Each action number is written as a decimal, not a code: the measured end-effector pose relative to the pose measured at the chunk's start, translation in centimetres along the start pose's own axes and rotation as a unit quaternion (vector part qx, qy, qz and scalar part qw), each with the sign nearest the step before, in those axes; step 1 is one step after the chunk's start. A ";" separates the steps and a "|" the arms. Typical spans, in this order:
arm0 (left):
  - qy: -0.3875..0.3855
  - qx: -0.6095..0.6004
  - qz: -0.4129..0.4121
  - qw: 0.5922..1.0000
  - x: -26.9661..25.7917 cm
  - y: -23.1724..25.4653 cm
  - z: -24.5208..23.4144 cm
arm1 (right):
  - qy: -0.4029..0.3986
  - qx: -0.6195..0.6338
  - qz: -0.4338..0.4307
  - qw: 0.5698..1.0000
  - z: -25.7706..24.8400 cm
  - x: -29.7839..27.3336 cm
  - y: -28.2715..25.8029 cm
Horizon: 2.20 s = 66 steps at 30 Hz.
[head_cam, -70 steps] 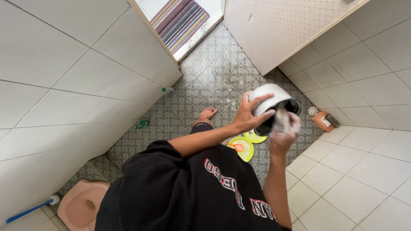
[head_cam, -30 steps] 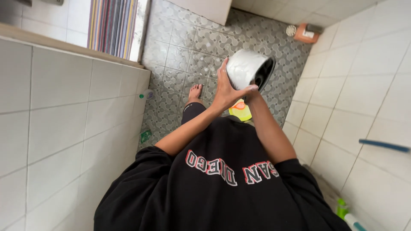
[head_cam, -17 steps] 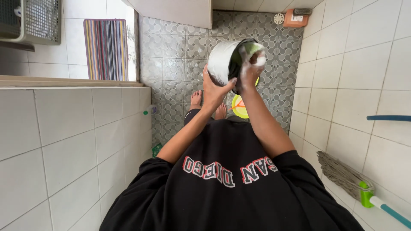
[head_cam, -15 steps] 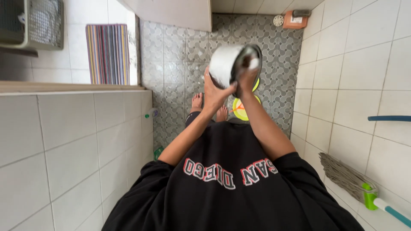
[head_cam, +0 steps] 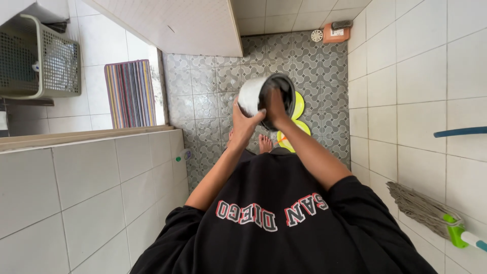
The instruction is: Washing a metal pot with a soapy sponge in a bathroom area.
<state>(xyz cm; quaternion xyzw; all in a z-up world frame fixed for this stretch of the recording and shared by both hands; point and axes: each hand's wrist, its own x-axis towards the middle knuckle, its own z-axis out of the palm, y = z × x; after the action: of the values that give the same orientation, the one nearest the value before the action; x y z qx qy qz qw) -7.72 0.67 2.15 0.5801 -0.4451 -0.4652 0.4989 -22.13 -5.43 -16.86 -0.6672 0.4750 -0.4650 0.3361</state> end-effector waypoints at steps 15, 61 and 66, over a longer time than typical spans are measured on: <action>0.032 -0.125 -0.002 0.992 1.0 5.0 -2.1 | -0.080 -0.259 0.115 0.956 -2.4 4.1 -8.5; 0.007 -0.229 -0.139 0.963 10.8 1.4 -15.1 | -0.159 -0.289 0.089 0.940 8.4 8.7 -9.8; -0.025 -0.207 -0.127 0.970 10.3 0.2 -13.7 | -0.262 -0.159 0.037 0.951 8.7 8.0 -7.2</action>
<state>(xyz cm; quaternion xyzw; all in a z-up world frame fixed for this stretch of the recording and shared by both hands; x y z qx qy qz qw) 7.51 -7.18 2.30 0.5043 -0.2742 -0.6215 0.5332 -10.72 -10.59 -11.02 -0.7925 0.4622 -0.1797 0.3550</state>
